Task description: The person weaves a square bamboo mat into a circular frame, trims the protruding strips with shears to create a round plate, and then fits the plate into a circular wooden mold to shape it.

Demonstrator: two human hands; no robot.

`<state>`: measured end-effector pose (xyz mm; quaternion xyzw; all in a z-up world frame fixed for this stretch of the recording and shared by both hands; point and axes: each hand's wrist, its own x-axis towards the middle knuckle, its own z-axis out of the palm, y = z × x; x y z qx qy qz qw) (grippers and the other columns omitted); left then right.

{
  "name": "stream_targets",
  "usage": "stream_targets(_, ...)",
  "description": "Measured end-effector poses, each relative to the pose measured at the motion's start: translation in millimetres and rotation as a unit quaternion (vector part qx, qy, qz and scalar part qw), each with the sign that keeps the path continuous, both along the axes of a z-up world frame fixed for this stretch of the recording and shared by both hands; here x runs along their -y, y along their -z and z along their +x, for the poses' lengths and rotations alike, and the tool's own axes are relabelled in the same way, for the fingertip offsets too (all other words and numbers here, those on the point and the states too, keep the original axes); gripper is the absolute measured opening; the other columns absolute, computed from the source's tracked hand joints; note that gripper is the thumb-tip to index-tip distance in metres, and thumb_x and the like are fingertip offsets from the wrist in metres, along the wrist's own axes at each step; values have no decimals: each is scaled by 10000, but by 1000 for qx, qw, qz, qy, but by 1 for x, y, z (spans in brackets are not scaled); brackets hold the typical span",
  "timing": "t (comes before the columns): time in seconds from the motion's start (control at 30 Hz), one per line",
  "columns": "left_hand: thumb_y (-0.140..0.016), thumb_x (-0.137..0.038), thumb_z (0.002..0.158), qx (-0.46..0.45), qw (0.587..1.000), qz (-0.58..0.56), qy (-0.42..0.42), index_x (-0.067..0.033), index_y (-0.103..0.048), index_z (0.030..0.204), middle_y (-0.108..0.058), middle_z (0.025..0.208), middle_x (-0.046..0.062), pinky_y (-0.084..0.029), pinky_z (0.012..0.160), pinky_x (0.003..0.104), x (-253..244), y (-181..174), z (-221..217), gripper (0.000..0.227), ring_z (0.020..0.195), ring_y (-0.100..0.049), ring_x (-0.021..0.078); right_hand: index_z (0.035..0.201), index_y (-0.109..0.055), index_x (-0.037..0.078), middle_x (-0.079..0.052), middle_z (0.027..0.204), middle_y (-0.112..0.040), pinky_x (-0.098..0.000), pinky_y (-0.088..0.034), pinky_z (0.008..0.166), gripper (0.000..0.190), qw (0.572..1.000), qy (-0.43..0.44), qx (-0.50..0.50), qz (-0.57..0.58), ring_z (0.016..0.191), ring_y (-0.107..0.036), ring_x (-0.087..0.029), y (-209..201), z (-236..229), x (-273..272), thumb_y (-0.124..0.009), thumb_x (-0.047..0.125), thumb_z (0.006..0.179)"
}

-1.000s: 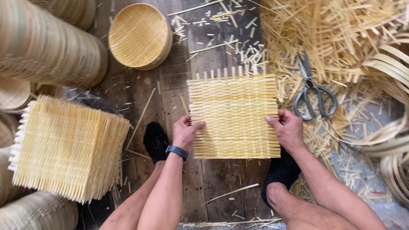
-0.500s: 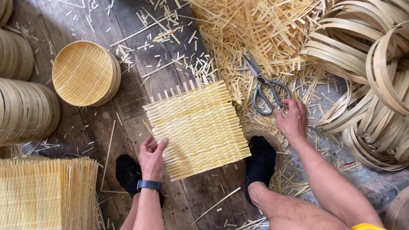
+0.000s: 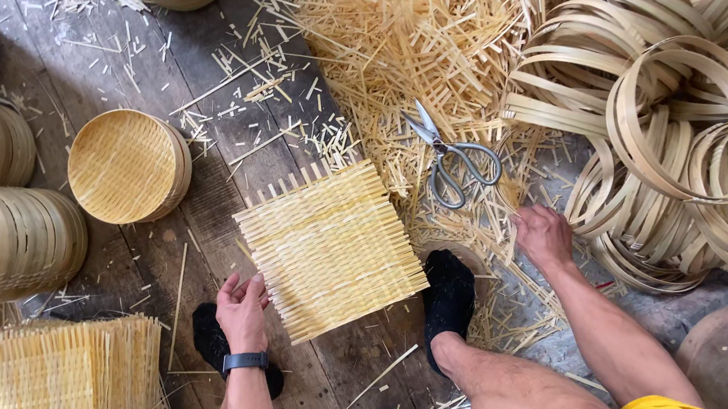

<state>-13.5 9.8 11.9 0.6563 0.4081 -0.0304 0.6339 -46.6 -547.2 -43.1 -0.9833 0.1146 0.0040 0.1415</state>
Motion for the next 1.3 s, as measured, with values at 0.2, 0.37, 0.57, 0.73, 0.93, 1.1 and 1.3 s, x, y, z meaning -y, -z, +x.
stream_targets(0.2, -777, -184, 887, -8, 1000, 3, 12, -13, -490, 1410, -684, 1137, 93, -554, 718, 280, 2, 11, -5, 621, 931, -666, 136, 1064, -767, 95, -72, 895, -748, -392, -545, 531, 177, 979, 125, -22, 162, 605, -644, -261, -76, 2, -50, -675, 235, 1007)
stream_targets(0.37, -787, -180, 878, 12, 1000, -5, 8, -3, -507, 1397, -687, 1108, 79, -537, 691, 274, 3, 13, -6, 615, 901, -653, 131, 1039, -789, 52, -93, 913, -770, -305, -583, 651, 191, 960, -70, 126, 241, 716, -718, -170, -176, -9, -85, -752, 183, 904)
stream_targets(0.57, -779, -174, 881, 14, 1000, -4, 7, -8, -520, 1390, -687, 1095, 81, -538, 696, 272, 3, 6, -3, 594, 903, -663, 137, 1026, -764, 37, -151, 892, -759, -254, -587, 608, 157, 953, -128, 238, 135, 770, -748, -199, -282, -25, -31, -764, 177, 955)
stream_targets(0.73, -780, -177, 883, 18, 1000, -6, 11, -10, -526, 1385, -685, 1107, 86, -536, 701, 281, 3, 7, -3, 587, 915, -660, 140, 1162, -798, 130, -119, 949, -708, -329, -596, 789, 157, 975, -62, 143, -155, 869, -687, -221, -270, -13, 58, -735, 252, 1087)
stream_targets(0.93, -823, -178, 845, 3, 988, 157, 8, -1, -527, 1365, -577, 1251, 164, -495, 861, 404, 0, -20, 0, 624, 1085, -582, 254, 1228, -777, 209, -27, 972, -699, -358, -534, 934, 174, 965, -30, 158, -206, 961, -633, -183, -243, -16, 108, -713, 340, 1133)
stream_targets(1.1, -806, -128, 856, 126, 902, 408, 63, 34, -535, 1346, -454, 1364, 242, -451, 995, 465, 29, -96, 25, 583, 1226, -513, 338, 1092, -810, 253, -18, 721, -663, -358, -507, 676, 93, 968, -93, 128, -197, 668, -614, -152, -287, 7, 49, -733, 291, 1057)
stream_targets(1.3, -585, -335, 987, 201, 945, -38, 255, -147, -622, 1339, -735, 1224, 79, -625, 875, 329, 140, -169, 60, 401, 1062, -720, 175, 886, -771, 202, -3, 590, -632, -351, -461, 474, 72, 920, -331, 206, -32, 487, -564, -150, -307, 44, -109, -730, 222, 942)
